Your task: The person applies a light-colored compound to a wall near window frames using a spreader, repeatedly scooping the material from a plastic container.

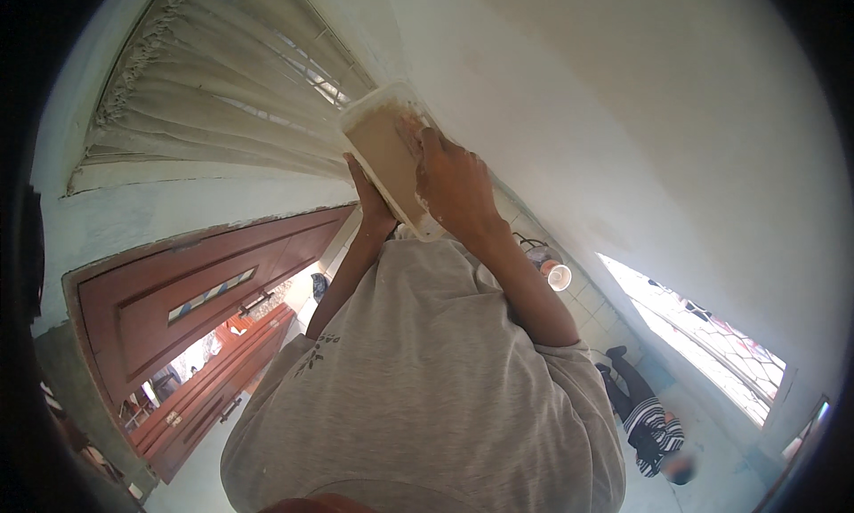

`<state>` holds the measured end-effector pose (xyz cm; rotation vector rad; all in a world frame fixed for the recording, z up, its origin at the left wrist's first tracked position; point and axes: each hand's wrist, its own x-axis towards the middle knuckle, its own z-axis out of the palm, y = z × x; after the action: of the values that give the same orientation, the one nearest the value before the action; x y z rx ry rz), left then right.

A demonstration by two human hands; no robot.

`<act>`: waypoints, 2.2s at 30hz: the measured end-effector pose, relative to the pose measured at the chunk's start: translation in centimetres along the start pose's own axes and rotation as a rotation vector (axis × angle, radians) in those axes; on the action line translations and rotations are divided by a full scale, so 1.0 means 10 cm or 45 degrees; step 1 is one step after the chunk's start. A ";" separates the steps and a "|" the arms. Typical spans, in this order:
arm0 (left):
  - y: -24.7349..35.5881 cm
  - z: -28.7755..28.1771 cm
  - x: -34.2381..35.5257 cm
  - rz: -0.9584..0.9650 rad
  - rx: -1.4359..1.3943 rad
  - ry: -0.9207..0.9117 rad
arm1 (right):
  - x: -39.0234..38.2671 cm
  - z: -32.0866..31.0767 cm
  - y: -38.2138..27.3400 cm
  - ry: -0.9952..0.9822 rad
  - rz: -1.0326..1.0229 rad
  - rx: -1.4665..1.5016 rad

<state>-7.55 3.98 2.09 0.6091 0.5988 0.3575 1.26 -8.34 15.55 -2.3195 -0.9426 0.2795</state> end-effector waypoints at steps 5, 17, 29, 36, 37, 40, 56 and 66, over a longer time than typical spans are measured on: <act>-0.01 -0.05 0.02 -0.008 -0.019 -0.035 | -0.02 -0.12 0.03 0.065 0.092 0.417; 0.05 -0.14 0.16 -0.071 -0.275 -0.209 | -0.14 -0.42 0.33 0.003 0.443 1.706; 0.15 -0.38 0.23 0.152 -0.398 -0.364 | 0.21 -0.43 -0.02 -0.132 0.351 2.105; 0.60 -0.35 0.00 0.316 -0.491 -0.108 | 0.97 -0.77 -0.82 -0.132 -0.005 2.053; 0.63 -0.37 -0.01 0.386 -0.439 -0.045 | 1.10 -0.87 -1.00 -0.130 -0.121 2.000; 0.88 -0.51 -0.44 0.599 -0.275 0.069 | 1.43 -1.05 -1.79 -0.170 -0.559 1.884; 0.77 -1.10 -0.92 1.033 -0.443 0.250 | 3.23 -2.74 -6.90 2.316 -1.412 -0.386; 0.70 -1.41 -0.90 1.033 -0.542 0.193 | 2.43 -1.44 -6.00 1.821 -2.302 -0.323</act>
<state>-24.19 11.03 0.92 0.3891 0.3758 1.2683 -8.94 35.29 64.43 -0.4916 -1.6004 -1.8678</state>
